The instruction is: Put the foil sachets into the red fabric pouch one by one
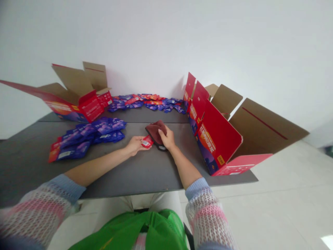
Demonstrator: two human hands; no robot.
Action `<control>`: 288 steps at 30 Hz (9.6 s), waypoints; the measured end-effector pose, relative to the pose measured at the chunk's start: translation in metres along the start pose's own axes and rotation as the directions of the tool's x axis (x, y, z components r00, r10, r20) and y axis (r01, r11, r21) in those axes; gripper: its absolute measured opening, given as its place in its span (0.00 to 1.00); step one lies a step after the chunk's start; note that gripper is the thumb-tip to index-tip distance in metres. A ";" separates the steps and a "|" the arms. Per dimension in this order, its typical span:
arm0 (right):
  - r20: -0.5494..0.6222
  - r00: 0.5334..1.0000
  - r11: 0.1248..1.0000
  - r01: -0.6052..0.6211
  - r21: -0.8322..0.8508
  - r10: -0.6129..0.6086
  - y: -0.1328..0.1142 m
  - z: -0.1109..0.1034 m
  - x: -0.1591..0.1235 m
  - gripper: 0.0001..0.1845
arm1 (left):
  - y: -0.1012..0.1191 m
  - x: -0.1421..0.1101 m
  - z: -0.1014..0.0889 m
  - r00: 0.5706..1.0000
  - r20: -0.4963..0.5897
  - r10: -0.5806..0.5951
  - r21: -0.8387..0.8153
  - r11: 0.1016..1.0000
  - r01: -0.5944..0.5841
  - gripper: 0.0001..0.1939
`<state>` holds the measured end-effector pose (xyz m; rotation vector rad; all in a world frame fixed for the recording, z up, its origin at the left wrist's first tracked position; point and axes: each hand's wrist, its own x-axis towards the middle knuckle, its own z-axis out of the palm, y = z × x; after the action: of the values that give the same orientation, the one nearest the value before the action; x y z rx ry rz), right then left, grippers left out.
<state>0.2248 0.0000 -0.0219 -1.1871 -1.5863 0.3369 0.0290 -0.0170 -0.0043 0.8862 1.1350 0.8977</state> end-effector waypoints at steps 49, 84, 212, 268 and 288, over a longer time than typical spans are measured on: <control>0.564 0.823 0.895 0.296 -0.335 -0.061 -0.037 0.014 -0.007 0.20 | 0.016 0.026 -0.043 0.897 0.398 -0.195 -0.057 0.970 0.236 0.14; 0.144 0.918 0.697 -0.171 -0.696 0.369 -0.034 -0.008 -0.002 0.24 | 0.025 0.020 -0.046 0.864 0.443 -0.239 -0.054 0.955 0.291 0.16; 0.579 0.813 0.855 0.258 -0.449 0.058 -0.036 0.008 -0.009 0.33 | -0.051 -0.077 0.007 0.793 0.387 0.471 0.902 -0.016 -0.431 0.25; 0.595 0.803 0.846 0.341 -0.409 -0.037 -0.044 0.012 -0.013 0.30 | -0.033 -0.076 0.013 0.746 0.577 0.333 0.784 -0.484 -0.390 0.18; 0.720 0.691 0.871 0.392 -0.296 -0.067 -0.069 0.011 -0.015 0.28 | -0.028 -0.080 0.017 0.802 0.540 0.257 0.814 -0.403 -0.419 0.17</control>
<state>0.1785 -0.0407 0.0152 -1.2268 -2.5687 0.2789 0.0343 -0.1033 0.0011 2.9191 1.3744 0.0340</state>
